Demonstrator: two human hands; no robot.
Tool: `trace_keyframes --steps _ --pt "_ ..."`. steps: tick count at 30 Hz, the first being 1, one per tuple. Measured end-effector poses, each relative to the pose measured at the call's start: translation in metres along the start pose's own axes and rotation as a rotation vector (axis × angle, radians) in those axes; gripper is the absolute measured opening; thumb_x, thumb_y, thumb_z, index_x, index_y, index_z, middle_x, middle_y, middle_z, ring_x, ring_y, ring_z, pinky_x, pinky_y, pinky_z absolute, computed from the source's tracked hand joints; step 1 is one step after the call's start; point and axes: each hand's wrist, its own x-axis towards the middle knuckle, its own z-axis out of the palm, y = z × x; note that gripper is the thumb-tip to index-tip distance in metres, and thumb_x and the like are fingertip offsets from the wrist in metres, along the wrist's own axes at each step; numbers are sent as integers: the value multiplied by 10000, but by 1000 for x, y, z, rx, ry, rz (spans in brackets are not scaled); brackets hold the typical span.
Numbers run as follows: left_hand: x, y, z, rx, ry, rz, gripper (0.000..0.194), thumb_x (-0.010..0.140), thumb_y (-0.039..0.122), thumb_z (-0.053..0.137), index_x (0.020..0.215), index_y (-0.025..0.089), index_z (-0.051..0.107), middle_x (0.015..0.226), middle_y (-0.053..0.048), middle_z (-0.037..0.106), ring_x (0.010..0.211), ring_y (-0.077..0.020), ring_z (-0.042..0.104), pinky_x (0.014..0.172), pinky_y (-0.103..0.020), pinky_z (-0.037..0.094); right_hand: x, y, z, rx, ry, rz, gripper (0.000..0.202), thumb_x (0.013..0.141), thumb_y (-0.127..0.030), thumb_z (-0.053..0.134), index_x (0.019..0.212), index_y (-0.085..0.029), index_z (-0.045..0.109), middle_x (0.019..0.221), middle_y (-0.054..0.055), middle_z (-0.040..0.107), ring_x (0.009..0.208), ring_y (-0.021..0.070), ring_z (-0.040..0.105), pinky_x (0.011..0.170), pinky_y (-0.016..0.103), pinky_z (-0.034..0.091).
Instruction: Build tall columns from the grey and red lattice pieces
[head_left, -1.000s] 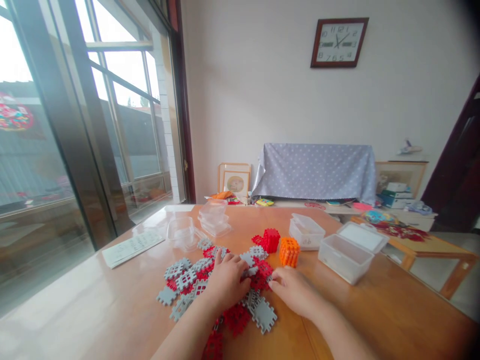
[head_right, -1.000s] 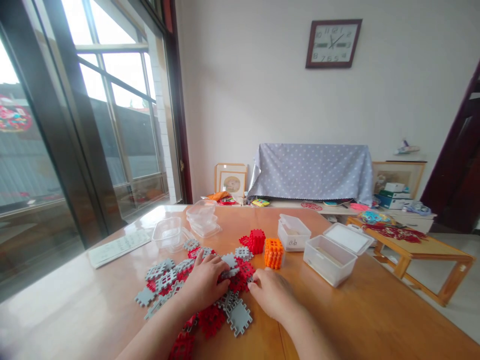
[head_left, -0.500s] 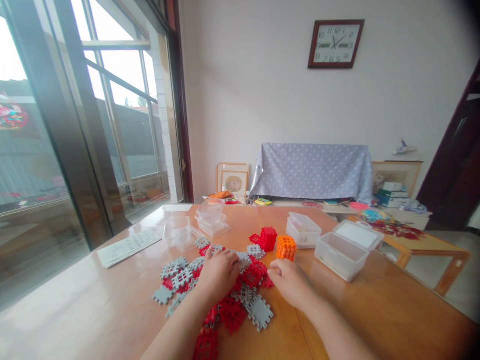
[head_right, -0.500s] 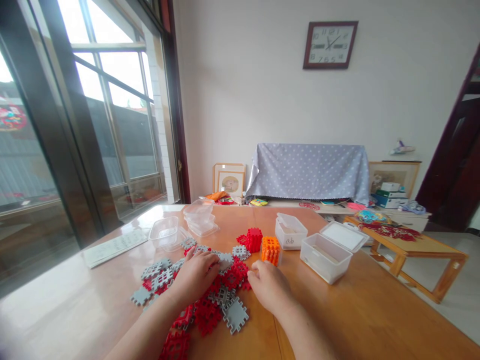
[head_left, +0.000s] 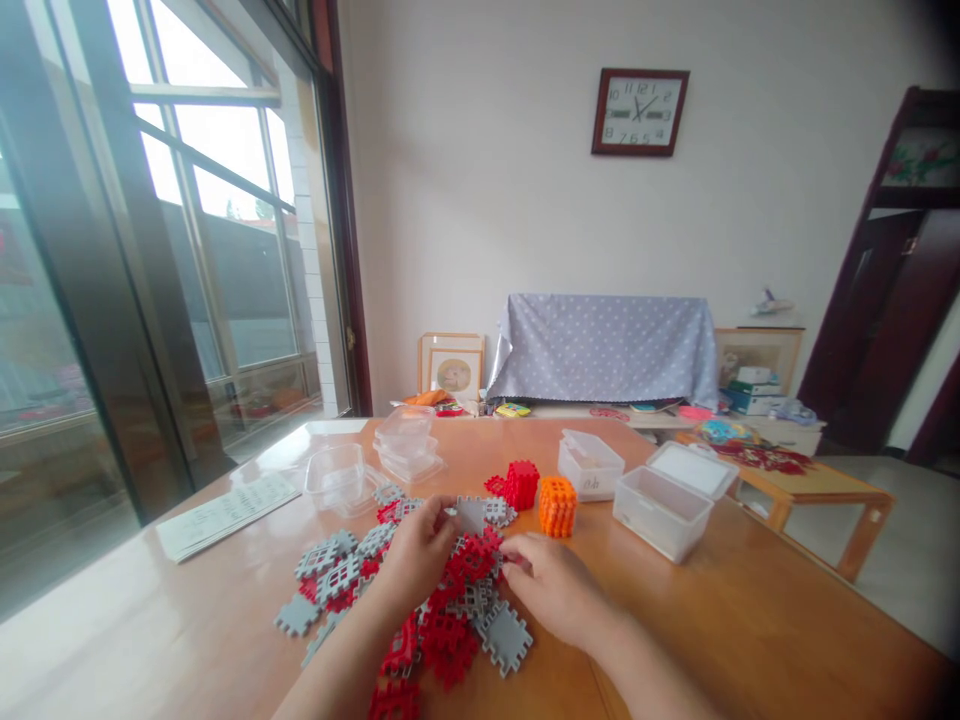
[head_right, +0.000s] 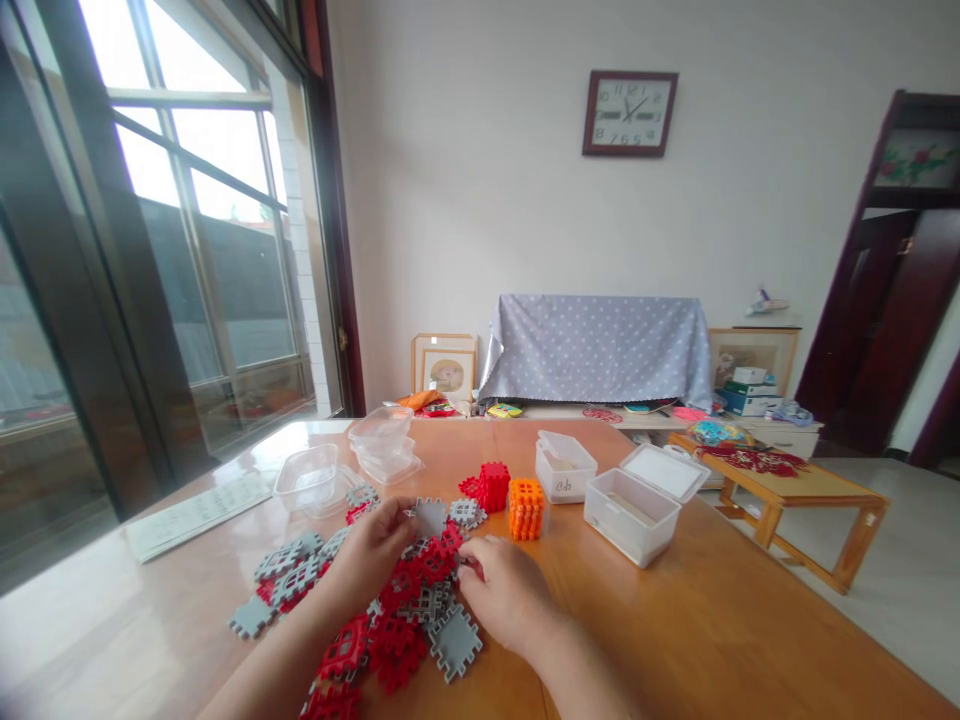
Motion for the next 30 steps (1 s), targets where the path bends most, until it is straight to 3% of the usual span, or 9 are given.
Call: trace_keyframes --steps 2,4,9,11,13,16,20,26,30 --pt "1 -2 4 -216 -58 -41 346 892 433 560 1116 171 587 796 -11 658 705 -152 602 659 -265 451 1 -2 -3 28 83 -10 247 914 -255 519 1061 -246 717 1013 43 733 938 190 668 873 290 494" --pt "1 -1 7 -372 -116 -81 415 865 454 610 1159 165 559 817 -17 660 724 -152 614 680 -271 468 0 -4 -6 45 170 -66 276 900 -246 535 1127 -246 691 1097 50 716 1026 197 649 949 315 487" --pt "-6 10 10 -534 -183 -155 531 804 467 713 1207 171 536 842 -24 656 748 -152 630 722 -286 480 -3 -13 -7 -28 224 -238 642 790 -233 673 1411 -285 522 1467 57 519 1354 250 458 1155 416 357" --pt "-10 17 11 -563 -237 -168 533 803 485 717 1198 173 541 856 -32 666 764 -156 639 751 -296 486 -3 -15 -8 -41 213 -271 572 806 -231 669 1367 -289 571 1452 59 538 1337 255 473 1140 421 368" --pt "-12 22 11 -549 -284 -177 517 841 522 665 1203 177 535 857 -38 682 780 -164 650 781 -308 489 -4 -14 -12 -27 184 -264 327 889 -249 592 1204 -275 678 1292 67 654 1209 242 565 1059 393 424" --pt "-12 25 11 -396 -248 -148 476 904 535 563 1215 177 520 821 -28 681 771 -165 638 754 -294 476 -3 0 -23 14 119 -108 243 963 -279 471 1051 -245 696 1005 55 733 960 207 644 872 321 474" --pt "-13 25 12 2 -177 -10 301 931 423 505 1115 196 579 804 -7 648 723 -154 577 667 -266 431 -1 34 -32 62 -2 122 161 905 -294 525 991 -218 638 843 11 710 756 168 637 663 251 439" --pt "-22 34 14 501 -298 291 233 901 262 493 1035 277 683 1054 -55 687 1077 -253 545 993 -400 388 2 61 -30 98 -137 283 94 844 -237 562 918 -196 602 738 -10 672 648 136 607 561 215 373" --pt "-24 30 15 640 -319 337 239 897 245 491 1008 303 695 1129 -33 680 1187 -272 492 1102 -466 276 1 65 -29 -4 -108 309 122 756 -245 679 850 -203 615 760 -10 667 658 136 585 569 220 346"
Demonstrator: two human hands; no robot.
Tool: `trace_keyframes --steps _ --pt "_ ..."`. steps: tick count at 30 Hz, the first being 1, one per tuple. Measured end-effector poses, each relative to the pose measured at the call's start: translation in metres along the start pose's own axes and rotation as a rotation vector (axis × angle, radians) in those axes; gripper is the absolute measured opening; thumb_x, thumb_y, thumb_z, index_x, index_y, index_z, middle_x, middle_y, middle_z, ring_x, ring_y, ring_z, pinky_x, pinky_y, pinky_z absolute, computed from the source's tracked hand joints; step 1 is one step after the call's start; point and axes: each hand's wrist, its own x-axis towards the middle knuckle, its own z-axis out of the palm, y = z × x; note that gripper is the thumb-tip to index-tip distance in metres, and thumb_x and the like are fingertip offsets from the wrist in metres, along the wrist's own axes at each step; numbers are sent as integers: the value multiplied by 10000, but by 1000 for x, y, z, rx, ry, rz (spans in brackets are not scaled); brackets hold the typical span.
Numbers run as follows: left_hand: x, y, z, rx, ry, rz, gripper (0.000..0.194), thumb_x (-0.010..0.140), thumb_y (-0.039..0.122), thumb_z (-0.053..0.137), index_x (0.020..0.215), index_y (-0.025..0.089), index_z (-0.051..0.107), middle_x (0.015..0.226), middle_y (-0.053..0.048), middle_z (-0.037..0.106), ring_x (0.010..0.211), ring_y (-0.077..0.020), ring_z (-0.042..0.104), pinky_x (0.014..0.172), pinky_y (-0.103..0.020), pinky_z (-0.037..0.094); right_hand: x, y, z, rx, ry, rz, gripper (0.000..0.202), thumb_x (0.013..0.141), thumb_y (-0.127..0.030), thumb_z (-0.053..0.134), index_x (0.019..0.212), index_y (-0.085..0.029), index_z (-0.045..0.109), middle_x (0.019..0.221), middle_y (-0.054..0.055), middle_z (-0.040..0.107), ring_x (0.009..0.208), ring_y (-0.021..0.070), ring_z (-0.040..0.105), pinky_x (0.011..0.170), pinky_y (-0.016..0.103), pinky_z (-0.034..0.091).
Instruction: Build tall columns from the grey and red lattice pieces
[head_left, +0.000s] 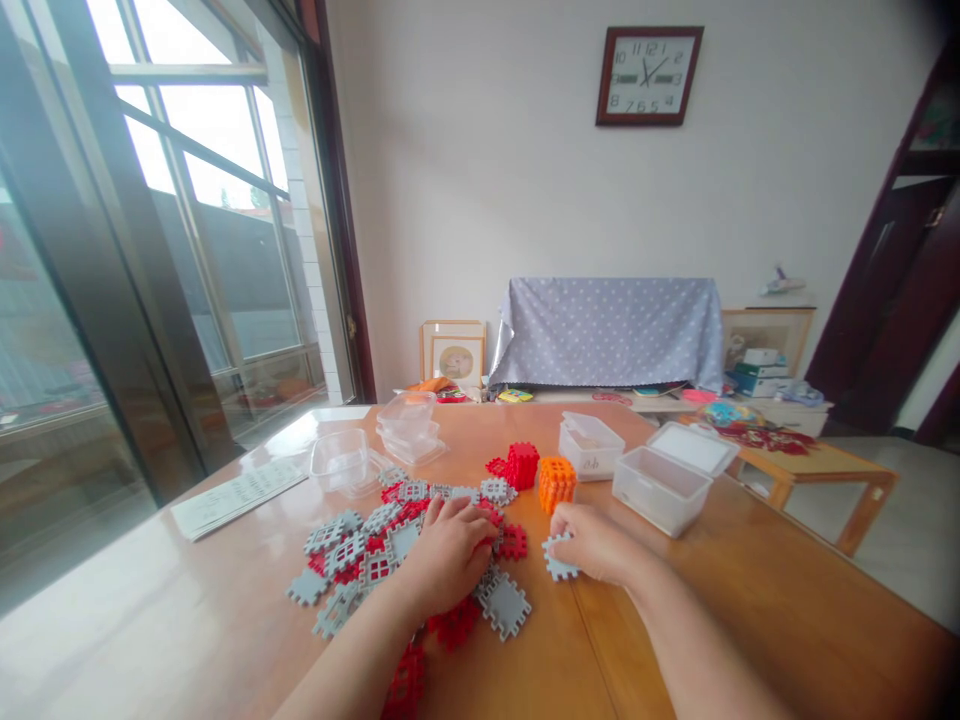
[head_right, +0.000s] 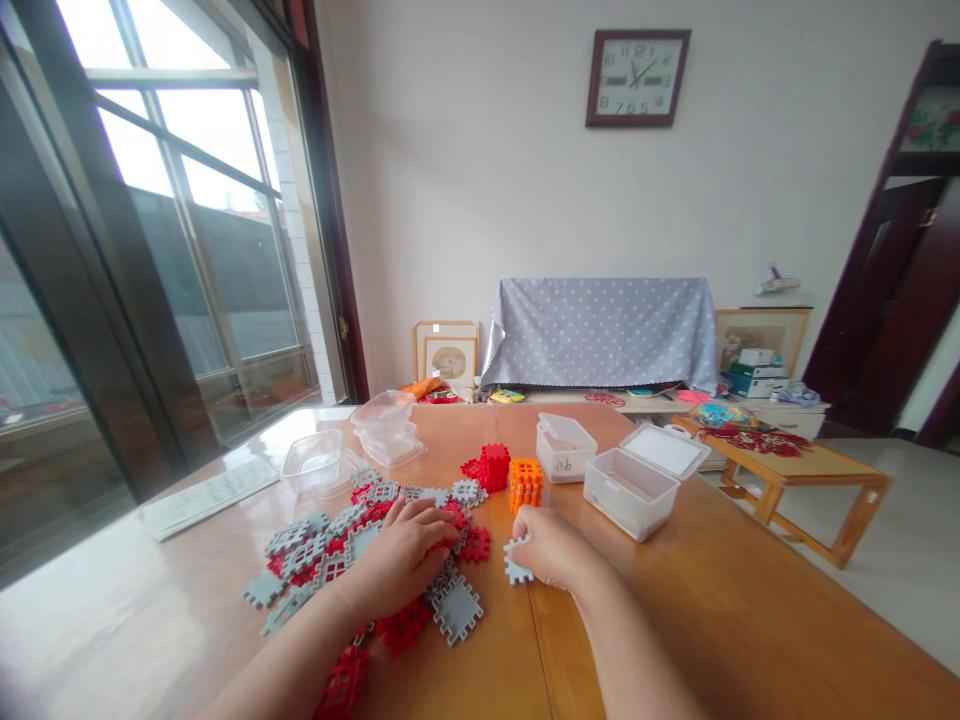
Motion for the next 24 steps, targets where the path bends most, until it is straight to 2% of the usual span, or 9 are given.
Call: trace_keyframes --steps 4,8,11,14,17,21,24 --pt "-1 -7 3 77 -10 -36 201 912 290 484 957 282 680 1079 -36 675 1142 -266 510 1093 -469 280 0 2 -2 -90 36 1 159 686 -262 748 775 -205 629 855 3 657 720 142 581 569 228 314" --pt "0 -13 3 112 -17 -75 168 897 307 501 906 257 661 1052 -52 664 1124 -273 515 1089 -477 285 -2 0 -4 -152 56 -6 189 671 -308 774 736 -206 629 865 6 650 733 146 576 574 240 301" --pt "0 -17 2 157 18 -143 163 889 308 501 885 244 652 1068 -74 650 1156 -298 501 1104 -519 259 -3 -3 -5 -170 80 -12 185 720 -341 743 737 -208 615 818 2 649 713 144 568 576 246 294" --pt "2 -16 1 191 68 -190 162 888 295 491 876 232 640 1039 -88 643 1106 -298 519 1101 -537 262 -1 -7 -4 -166 115 -20 177 810 -373 657 762 -211 603 787 0 649 685 140 555 574 250 287" --pt "3 -7 3 172 100 -125 165 879 271 499 947 256 648 1044 -70 654 1111 -288 516 1136 -541 216 1 -13 0 -124 162 -60 187 856 -390 604 795 -213 608 770 -1 654 677 142 553 583 248 298" --pt "4 7 9 143 61 -42 265 839 241 533 1065 312 653 1048 -43 683 1227 -306 463 1174 -576 92 0 -21 6 -52 184 -148 174 862 -383 604 863 -212 635 784 4 675 709 152 578 631 248 343" --pt "5 9 13 173 42 -63 188 815 271 565 973 294 665 991 -49 689 1184 -319 487 1167 -607 54 -3 -26 10 -20 173 -173 172 870 -369 597 891 -209 655 805 11 693 724 154 594 664 256 365"
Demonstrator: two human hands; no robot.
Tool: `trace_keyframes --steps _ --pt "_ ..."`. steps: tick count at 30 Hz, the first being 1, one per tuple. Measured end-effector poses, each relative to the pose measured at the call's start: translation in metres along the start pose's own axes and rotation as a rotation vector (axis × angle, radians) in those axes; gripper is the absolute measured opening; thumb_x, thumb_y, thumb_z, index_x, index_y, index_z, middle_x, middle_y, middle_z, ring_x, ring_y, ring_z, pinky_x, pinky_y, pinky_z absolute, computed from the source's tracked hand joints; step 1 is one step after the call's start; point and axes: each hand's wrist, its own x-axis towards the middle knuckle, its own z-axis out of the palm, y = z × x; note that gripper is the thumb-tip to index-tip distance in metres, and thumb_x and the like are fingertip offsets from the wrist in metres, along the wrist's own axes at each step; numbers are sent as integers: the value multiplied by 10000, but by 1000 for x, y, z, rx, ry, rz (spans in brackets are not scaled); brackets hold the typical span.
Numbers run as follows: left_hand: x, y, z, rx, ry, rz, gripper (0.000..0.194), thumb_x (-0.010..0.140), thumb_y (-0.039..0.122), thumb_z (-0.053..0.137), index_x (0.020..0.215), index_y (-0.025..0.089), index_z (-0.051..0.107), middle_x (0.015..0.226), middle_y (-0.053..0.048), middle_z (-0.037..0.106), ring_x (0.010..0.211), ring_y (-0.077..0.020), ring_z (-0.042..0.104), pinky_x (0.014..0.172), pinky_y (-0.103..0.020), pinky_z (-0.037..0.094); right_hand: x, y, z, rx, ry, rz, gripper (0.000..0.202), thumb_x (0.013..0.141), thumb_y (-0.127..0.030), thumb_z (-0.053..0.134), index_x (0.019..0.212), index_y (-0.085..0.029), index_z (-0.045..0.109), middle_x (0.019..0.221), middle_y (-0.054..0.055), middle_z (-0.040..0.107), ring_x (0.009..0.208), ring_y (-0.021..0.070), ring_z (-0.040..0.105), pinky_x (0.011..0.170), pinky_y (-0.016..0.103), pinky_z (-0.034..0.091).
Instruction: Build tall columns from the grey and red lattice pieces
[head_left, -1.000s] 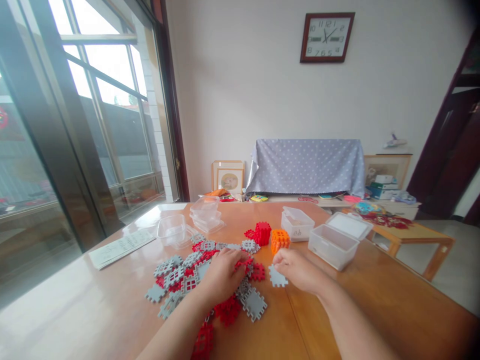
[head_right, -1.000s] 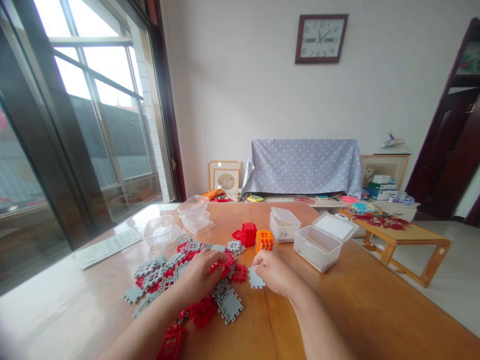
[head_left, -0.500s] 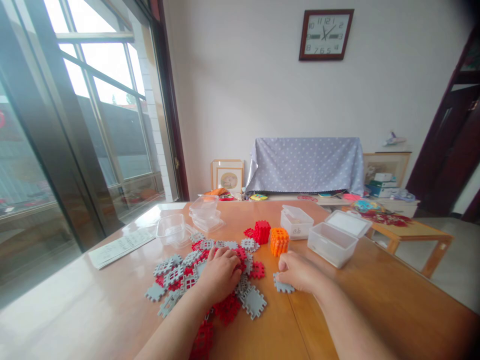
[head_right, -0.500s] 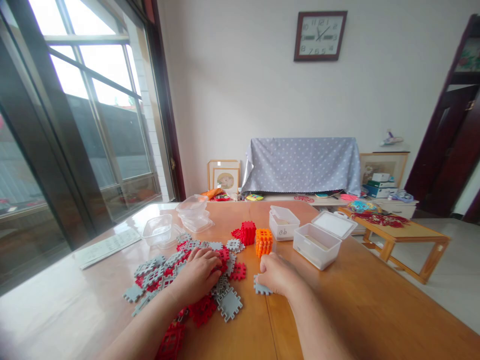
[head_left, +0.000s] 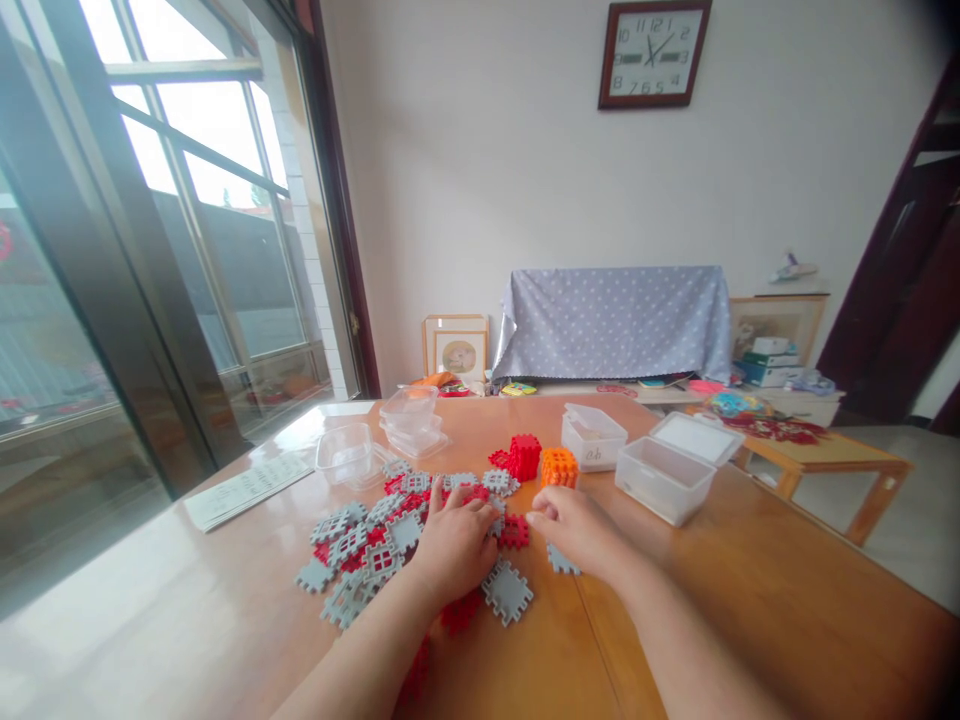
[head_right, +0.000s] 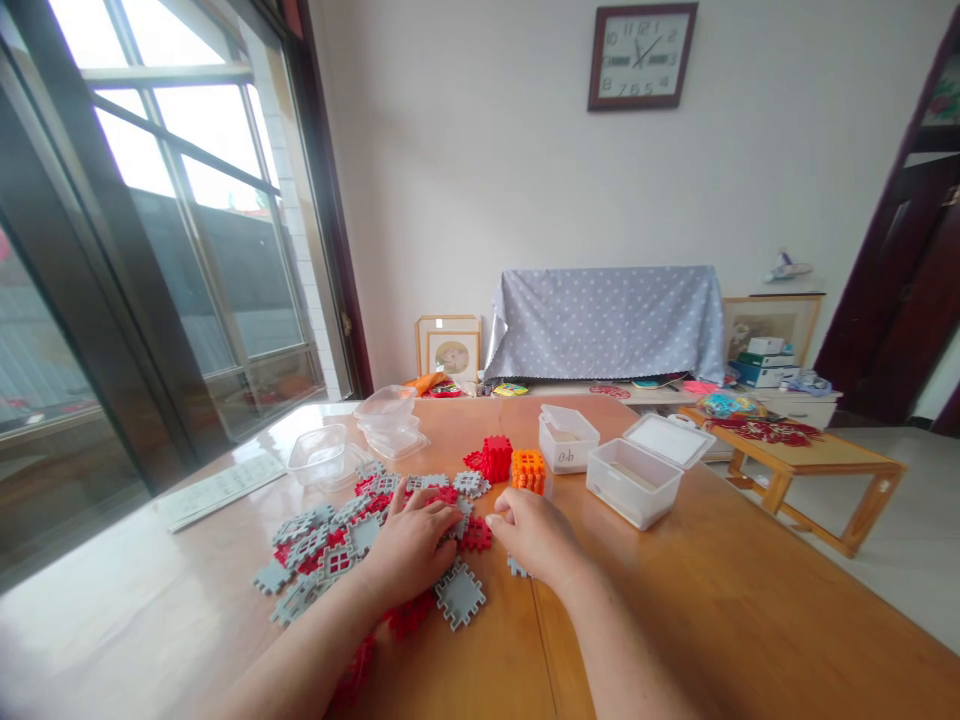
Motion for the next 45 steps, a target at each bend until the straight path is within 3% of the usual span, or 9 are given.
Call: trace_keyframes --steps 6,12,15,19,24,29,36,39,45 --pt "1 -6 5 43 29 -61 99 824 317 568 800 246 632 931 -62 671 1077 -304 524 1161 -615 50 -12 -19 -5 -38 -181 -35 212 848 -436 632 861 -226 661 747 -15 658 680 143 569 598 248 326" --pt "-1 -7 3 -1 34 -72 115 838 241 518 830 243 633 942 -54 672 1057 -291 530 1144 -633 65 -33 -50 -3 -214 -363 -196 714 545 -748 768 1016 -228 634 1044 54 660 881 244 620 657 286 376" --pt "-2 -6 -1 -51 67 -83 136 836 225 519 874 250 647 939 -50 674 1035 -283 540 1137 -611 117 -38 -52 3 -272 -335 -239 623 576 -637 792 1003 -213 630 1063 77 654 901 270 619 682 308 388" --pt "1 -8 -4 -214 126 -109 178 834 207 521 930 248 666 956 -52 682 1000 -262 554 1043 -480 313 -29 -36 2 -62 -304 -190 100 802 -306 601 825 -211 622 815 7 650 722 168 582 603 263 345" --pt "8 -10 -2 -765 73 -209 183 878 252 489 935 195 653 812 -23 640 762 -173 549 717 -291 412 -13 -23 -9 445 -232 4 183 850 -226 516 1001 -198 616 755 -29 593 652 119 531 587 230 387" --pt "9 -4 1 -1252 -48 -259 195 832 338 633 897 154 627 761 -1 599 673 -119 515 645 -248 409 -8 -26 -10 646 -230 1 245 870 -298 552 1076 -182 614 801 -13 604 713 140 571 639 261 471" --pt "10 1 7 -1520 -42 -364 272 723 303 770 852 153 584 678 31 579 559 -80 514 560 -214 383 -13 -30 -11 261 30 -179 442 784 -299 699 1216 -242 631 1197 57 627 1092 226 592 955 368 469" --pt "9 3 4 -1526 -38 -398 290 734 317 777 870 156 578 693 22 600 576 -94 562 580 -221 419 -20 -38 -13 105 33 -277 583 743 -371 772 1293 -277 602 1212 64 610 1115 249 578 977 377 456" --pt "7 9 2 -1542 -106 -382 341 756 364 777 949 163 580 792 -16 649 684 -135 638 666 -253 474 -21 -34 -23 -17 24 -298 484 775 -304 712 1249 -267 624 1156 63 622 1062 232 585 931 334 450"
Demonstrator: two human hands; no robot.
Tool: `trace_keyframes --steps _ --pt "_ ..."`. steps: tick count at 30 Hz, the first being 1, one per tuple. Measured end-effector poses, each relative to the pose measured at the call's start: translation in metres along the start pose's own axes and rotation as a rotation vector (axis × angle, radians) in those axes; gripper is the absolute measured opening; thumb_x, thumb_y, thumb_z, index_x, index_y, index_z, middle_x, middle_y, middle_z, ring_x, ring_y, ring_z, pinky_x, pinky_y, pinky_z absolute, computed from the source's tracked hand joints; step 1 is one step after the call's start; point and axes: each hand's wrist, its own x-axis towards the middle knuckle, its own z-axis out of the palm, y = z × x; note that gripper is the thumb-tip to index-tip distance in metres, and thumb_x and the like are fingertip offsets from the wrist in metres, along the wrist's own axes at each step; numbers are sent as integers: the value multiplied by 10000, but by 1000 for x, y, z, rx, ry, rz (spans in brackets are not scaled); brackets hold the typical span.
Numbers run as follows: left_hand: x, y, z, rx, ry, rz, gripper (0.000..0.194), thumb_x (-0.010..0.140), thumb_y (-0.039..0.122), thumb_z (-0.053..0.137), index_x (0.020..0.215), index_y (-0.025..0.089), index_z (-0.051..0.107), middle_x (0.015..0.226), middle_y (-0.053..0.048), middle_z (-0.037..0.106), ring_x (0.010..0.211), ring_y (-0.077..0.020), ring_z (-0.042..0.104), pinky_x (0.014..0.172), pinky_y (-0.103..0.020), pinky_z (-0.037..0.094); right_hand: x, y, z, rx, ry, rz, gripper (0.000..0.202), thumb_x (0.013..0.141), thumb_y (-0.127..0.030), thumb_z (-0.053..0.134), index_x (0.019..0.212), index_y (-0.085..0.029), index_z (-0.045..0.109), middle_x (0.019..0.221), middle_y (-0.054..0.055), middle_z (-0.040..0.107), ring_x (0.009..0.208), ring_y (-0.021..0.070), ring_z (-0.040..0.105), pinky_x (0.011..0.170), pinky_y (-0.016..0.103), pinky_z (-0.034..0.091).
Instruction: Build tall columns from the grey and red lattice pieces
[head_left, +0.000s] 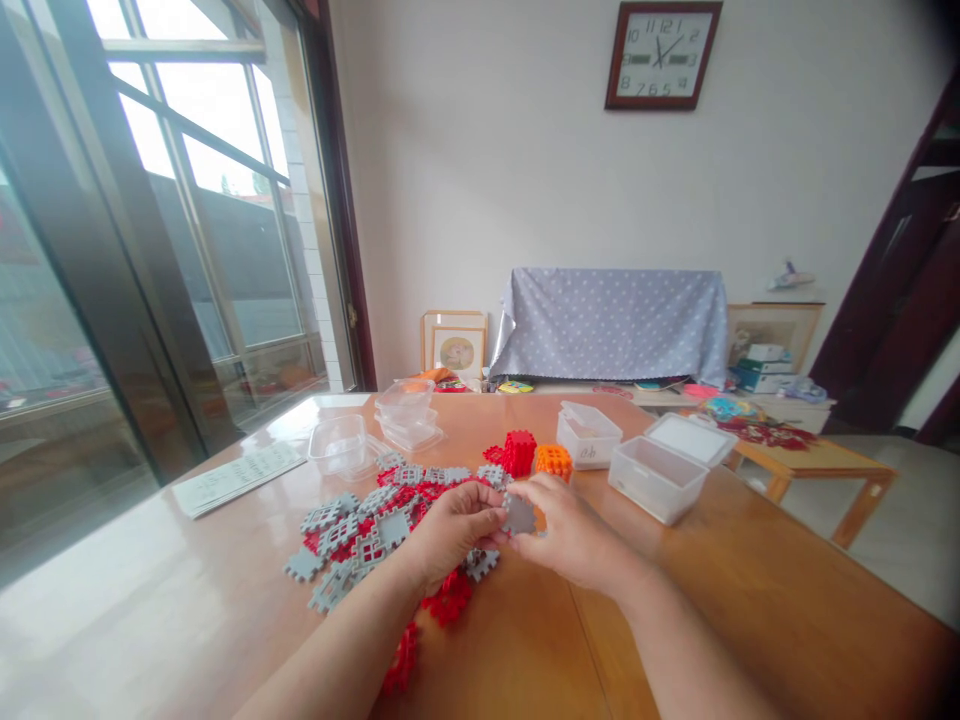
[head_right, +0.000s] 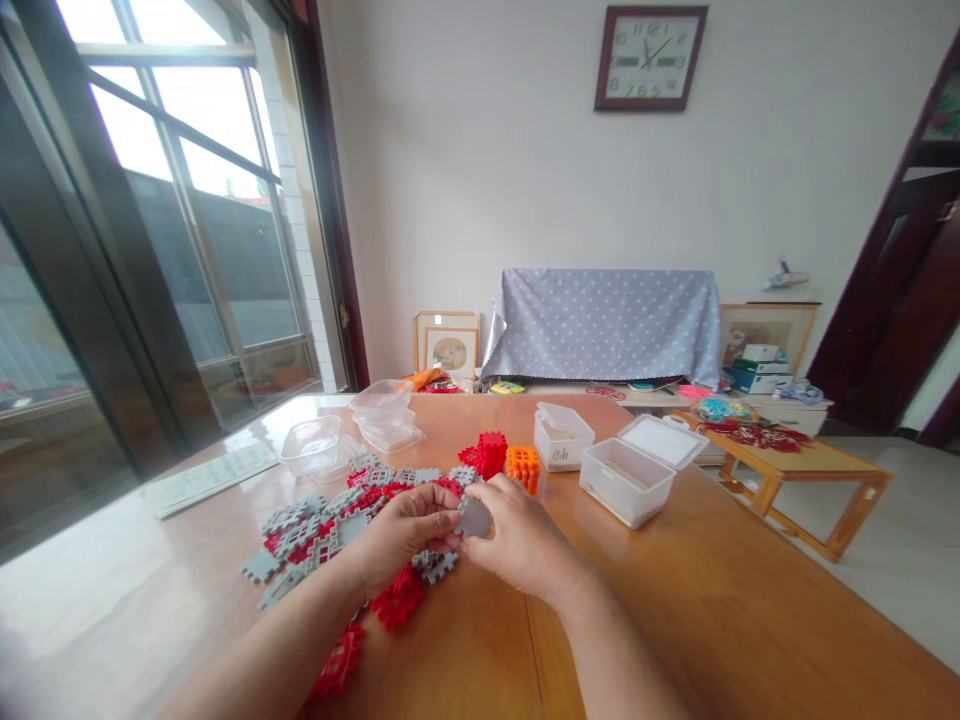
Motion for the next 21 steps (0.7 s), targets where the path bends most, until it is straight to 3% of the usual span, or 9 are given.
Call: trace_keyframes --steps 3,8,13,21 --pt "3 -2 -3 84 24 102 305 794 387 738 943 173 580 792 -3 635 689 -121 602 666 -243 447 -3 19 -14 -58 -100 85 512 740 -244 691 1246 -252 611 1163 59 618 1073 235 573 906 318 433" --pt "5 -1 -17 501 151 271 198 859 378 633 863 182 603 753 9 613 691 -127 540 644 -235 391 -8 47 -26 -164 -332 218 471 670 -236 708 1138 -242 656 1173 63 604 1113 257 544 873 307 407" --pt "2 0 -23 797 203 333 144 877 336 570 859 207 631 789 -7 657 733 -160 570 658 -247 376 -10 54 -13 -185 -348 207 501 635 -243 721 1132 -289 681 1124 50 620 1091 273 550 888 334 409" --pt "2 -2 -22 950 226 352 114 877 291 552 824 218 621 782 -5 660 716 -159 568 642 -244 339 -11 60 -7 -112 -326 238 505 558 -218 772 1050 -322 726 1051 20 632 1013 245 582 826 307 438"
